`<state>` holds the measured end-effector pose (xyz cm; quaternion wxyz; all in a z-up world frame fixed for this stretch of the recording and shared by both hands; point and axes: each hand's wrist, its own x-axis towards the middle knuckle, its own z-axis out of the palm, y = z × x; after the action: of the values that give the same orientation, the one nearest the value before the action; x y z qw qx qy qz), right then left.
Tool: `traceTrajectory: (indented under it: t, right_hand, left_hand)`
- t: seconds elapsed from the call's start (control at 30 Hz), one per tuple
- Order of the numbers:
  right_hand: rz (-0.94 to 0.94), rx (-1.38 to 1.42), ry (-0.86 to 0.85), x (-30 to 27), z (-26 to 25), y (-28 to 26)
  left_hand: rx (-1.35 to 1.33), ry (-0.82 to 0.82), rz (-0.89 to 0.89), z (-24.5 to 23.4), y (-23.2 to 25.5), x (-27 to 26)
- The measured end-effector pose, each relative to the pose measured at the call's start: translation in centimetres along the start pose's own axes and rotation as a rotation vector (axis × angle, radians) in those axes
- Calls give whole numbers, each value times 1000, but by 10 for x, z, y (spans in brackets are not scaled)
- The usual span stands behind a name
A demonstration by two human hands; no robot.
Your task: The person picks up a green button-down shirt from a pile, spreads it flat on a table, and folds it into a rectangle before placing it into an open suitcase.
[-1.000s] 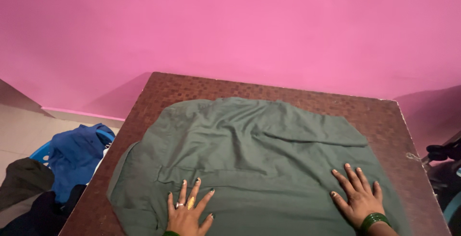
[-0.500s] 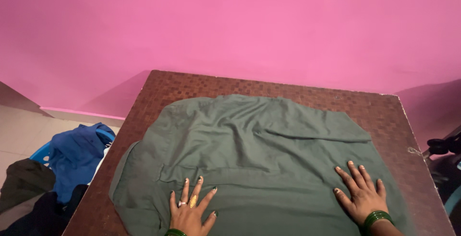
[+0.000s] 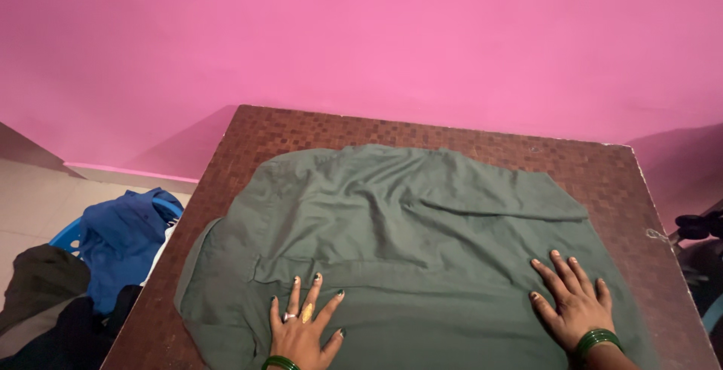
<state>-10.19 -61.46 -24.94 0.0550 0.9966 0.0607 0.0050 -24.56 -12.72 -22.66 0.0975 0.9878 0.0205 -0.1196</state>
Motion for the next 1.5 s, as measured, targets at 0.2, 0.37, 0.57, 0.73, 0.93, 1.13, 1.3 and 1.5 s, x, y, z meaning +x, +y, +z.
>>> traceTrajectory:
  t: [0.2,0.37,0.57,0.73,0.93,1.13,1.3,1.5]
  right_hand:
    - [-11,15,19,1,6,5]
    - [-8,-2,18,3,10,6]
    - [-50,53,107,3,14,7]
    - [-54,98,123,3,13,7]
    - [-26,67,77,4,8,5]
    - [-32,58,58,4,0,3]
    - [-50,30,-2,3,7,8]
    - [-137,126,262,-24,42,36]
  left_hand:
    - [-28,42,22,0,0,0]
    - [-46,15,9,-3,0,0]
    - [-47,-17,-12,-5,0,0]
    - [4,-65,-22,-4,-1,4]
    - [11,-10,-14,12,-5,5]
    - [7,168,45,20,-8,10]
    - [26,118,44,27,-12,7]
    - [101,568,239,69,-14,-1]
